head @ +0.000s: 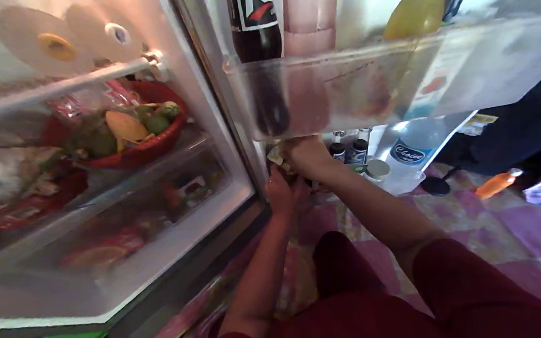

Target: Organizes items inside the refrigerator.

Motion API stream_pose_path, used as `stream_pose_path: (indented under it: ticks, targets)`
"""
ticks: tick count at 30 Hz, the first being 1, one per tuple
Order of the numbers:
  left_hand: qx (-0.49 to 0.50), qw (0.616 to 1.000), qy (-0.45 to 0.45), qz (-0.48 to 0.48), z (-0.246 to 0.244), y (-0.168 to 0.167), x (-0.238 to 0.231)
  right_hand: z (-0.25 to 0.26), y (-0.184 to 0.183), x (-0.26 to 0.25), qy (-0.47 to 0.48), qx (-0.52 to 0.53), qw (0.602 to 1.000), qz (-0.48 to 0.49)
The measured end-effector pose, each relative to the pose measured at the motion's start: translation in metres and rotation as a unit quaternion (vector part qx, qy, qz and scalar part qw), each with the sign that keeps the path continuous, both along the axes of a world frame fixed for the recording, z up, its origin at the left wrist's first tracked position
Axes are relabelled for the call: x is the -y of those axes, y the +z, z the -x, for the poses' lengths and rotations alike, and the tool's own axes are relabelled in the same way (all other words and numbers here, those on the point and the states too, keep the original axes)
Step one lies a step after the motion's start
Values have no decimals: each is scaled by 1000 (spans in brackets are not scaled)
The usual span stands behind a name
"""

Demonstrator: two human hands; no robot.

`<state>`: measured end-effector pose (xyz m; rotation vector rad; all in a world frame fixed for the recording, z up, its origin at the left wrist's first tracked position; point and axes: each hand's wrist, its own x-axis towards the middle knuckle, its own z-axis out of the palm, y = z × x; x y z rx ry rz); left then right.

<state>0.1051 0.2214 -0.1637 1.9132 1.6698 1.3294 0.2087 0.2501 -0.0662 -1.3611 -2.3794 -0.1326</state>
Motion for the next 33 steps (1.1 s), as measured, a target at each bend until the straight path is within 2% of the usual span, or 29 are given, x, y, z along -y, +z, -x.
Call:
stream_pose_path:
  ticks: [3, 6, 8, 11, 12, 14, 16, 18, 20, 21, 23, 25, 28, 33]
  targets:
    - [40, 996, 41, 61, -3, 19, 2, -3, -10, 8, 77, -31, 995, -58]
    - [109, 991, 48, -63, 0, 13, 4, -11, -19, 20, 183, -104, 972, -109]
    - [204, 976, -1, -72, 9, 14, 9, -20, -21, 23, 246, -156, 949, -117]
    - [365, 923, -113, 32, 24, 22, 5, -31, -27, 18, 211, -146, 952, -168]
    - [380, 914, -134, 58, 26, 26, 3, -32, -28, 16, 194, -131, 957, -169]
    - [318, 933, -141, 90, 23, 34, -2, -33, -27, 13, 160, -103, 970, -151]
    - [172, 977, -96, 78, 15, 36, -5, -31, -29, 12, 112, -90, 979, -146]
    - [61, 997, -41, 4, 5, 32, -3, -28, -30, 10, 73, -81, 984, -144]
    - [22, 995, 2, -93, -4, 15, -4, -26, -34, 10, 56, -63, 981, -174]
    - [3, 995, 14, -103, -5, 7, -5, -25, -35, 10, 52, -45, 982, -177]
    - [-67, 997, 37, -5, -3, 8, -7, -22, -36, 11, 39, 17, 993, -113]
    - [-149, 983, 51, 99, -1, 24, -8, -19, -38, 11, 20, 82, 996, -38]
    - [-227, 949, 36, 213, 4, 62, 0, -20, -33, 13, 19, 85, 996, -26]
    - [-340, 899, -76, 266, 31, 95, 45, -26, -40, 12, 36, 62, 996, -48]
